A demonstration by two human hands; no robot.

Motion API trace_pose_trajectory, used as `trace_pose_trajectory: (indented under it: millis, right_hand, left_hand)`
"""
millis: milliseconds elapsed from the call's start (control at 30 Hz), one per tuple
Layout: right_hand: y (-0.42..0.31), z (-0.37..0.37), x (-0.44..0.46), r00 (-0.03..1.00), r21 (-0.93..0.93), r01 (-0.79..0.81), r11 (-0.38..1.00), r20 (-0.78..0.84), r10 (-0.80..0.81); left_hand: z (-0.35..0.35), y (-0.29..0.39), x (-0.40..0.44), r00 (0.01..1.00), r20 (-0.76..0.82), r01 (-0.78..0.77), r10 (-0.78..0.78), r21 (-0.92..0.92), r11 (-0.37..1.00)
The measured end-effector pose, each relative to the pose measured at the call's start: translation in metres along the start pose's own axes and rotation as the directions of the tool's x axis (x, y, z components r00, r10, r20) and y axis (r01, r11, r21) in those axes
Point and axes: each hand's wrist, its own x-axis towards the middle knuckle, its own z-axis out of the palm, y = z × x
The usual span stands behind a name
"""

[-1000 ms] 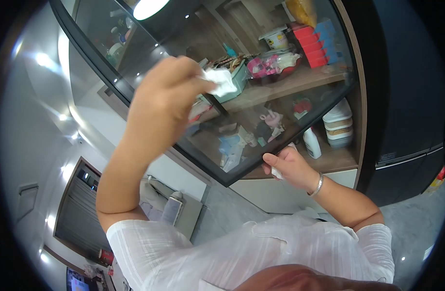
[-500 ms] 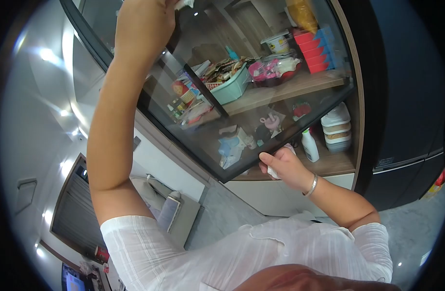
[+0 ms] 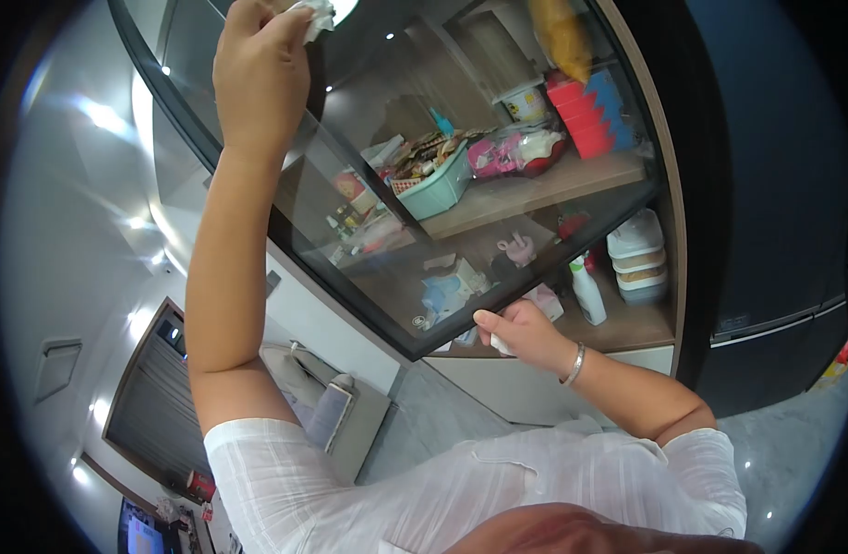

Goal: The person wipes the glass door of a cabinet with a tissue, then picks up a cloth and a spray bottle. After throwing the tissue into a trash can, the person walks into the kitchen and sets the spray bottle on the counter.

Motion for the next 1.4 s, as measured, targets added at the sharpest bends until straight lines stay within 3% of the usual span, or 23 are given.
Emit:
trace_pose_trajectory:
  millis: [67,100,167,267,367,467,533,633,667,733,833,933,1000,1033,1067,1133,1200,1267,1333,1367,1400]
  right_hand:
    - [-0.006,0.004,-0.001,1.0,-0.012,0.023,1.0,-0.017,-0.023]
    - [0.004,0.0,0.003,0.999,-0.034,0.031,0.999,-0.017,-0.032]
    - [-0.003,-0.001,0.0,1.0,-0.065,0.022,0.998,-0.009,-0.022]
    - [-0.001,-0.001,0.001,0.999,-0.119,0.034,0.992,-0.019,-0.036]
    - [0.001,-0.003,0.002,0.999,-0.114,0.047,0.992,0.002,-0.047]
    - [0.004,-0.003,0.005,0.998,-0.058,0.055,0.997,0.018,-0.054]
    - [0.011,-0.006,0.011,0.998,-0.019,0.058,0.998,0.034,-0.058]
    - [0.011,-0.011,0.016,0.999,-0.087,0.03,0.996,0.046,-0.026]
    - [0.01,-0.009,0.017,0.998,-0.031,0.047,0.998,0.038,-0.046]
    - [0.008,-0.005,0.02,0.996,0.08,0.085,0.993,0.025,-0.088]
    - [0.005,-0.006,0.021,0.994,0.02,0.107,0.994,0.032,-0.108]
    - [0.029,-0.012,0.032,0.995,-0.06,0.098,0.993,0.015,-0.098]
    - [0.027,-0.012,0.03,0.989,-0.044,0.146,0.988,0.025,-0.145]
    - [0.025,-0.011,0.029,0.986,-0.033,0.166,0.986,0.031,-0.165]
    - [0.023,-0.011,0.028,0.987,-0.047,0.16,0.986,0.028,-0.159]
    - [0.019,-0.009,0.025,0.989,-0.078,0.148,0.986,0.019,-0.147]
    - [0.016,-0.005,0.02,0.988,-0.024,0.152,0.988,0.019,-0.152]
    - [0.016,-0.006,0.018,0.989,-0.017,0.148,0.989,0.023,-0.148]
    - [0.026,-0.006,0.018,0.99,-0.034,0.138,0.99,0.043,-0.137]
    - [0.016,-0.004,0.012,0.987,-0.04,0.157,0.987,0.046,-0.155]
    - [0.016,-0.006,0.012,0.988,-0.049,0.146,0.988,0.064,-0.143]
  left_hand:
    - [0.007,-0.006,-0.003,0.999,-0.051,0.007,-0.007,0.016,1.0]
    - [0.007,0.009,-0.013,1.0,0.013,0.01,-0.009,-0.024,1.0]
    - [-0.01,0.063,-0.042,0.96,0.256,-0.043,0.115,-0.27,0.962]
    - [-0.027,0.117,-0.078,0.846,0.404,-0.074,0.347,-0.555,0.828]
    - [-0.028,0.116,-0.071,0.866,0.385,-0.037,0.32,-0.588,0.808]
    - [-0.016,0.085,-0.06,0.904,0.317,-0.102,0.285,-0.489,0.866]
    - [-0.002,0.057,-0.039,0.949,0.218,-0.157,0.228,-0.3,0.941]
    - [0.023,0.009,0.015,0.993,0.033,-0.108,0.11,-0.054,0.993]
    - [0.035,-0.004,0.032,0.997,-0.033,-0.067,0.068,0.014,0.998]
    - [0.058,-0.02,0.061,0.996,-0.081,0.026,-0.026,0.002,1.0]
    - [0.094,-0.008,0.098,0.984,-0.179,-0.006,0.008,0.015,1.0]
    - [0.098,0.057,0.121,0.974,-0.129,0.165,-0.187,-0.16,0.973]
    - [0.105,0.098,0.114,0.999,-0.034,-0.026,0.025,-0.042,0.999]
    - [0.11,0.126,0.101,0.926,0.309,0.267,-0.219,-0.124,0.956]
    - [0.127,0.133,0.072,0.991,0.069,-0.084,0.113,-0.328,0.941]
    - [0.109,0.174,0.036,0.91,0.221,-0.24,0.352,-0.412,0.879]
    - [0.084,0.207,-0.001,0.827,0.312,-0.202,0.467,-0.61,0.766]
    - [0.046,0.209,-0.012,0.699,0.397,-0.242,0.595,-0.652,0.718]
    - [-0.009,0.169,0.002,0.792,0.343,-0.174,0.504,-0.665,0.726]
    - [-0.032,0.141,0.011,0.895,0.145,-0.27,0.421,-0.576,0.772]
    - [-0.055,0.1,-0.007,0.997,0.05,-0.022,0.051,-0.463,0.886]
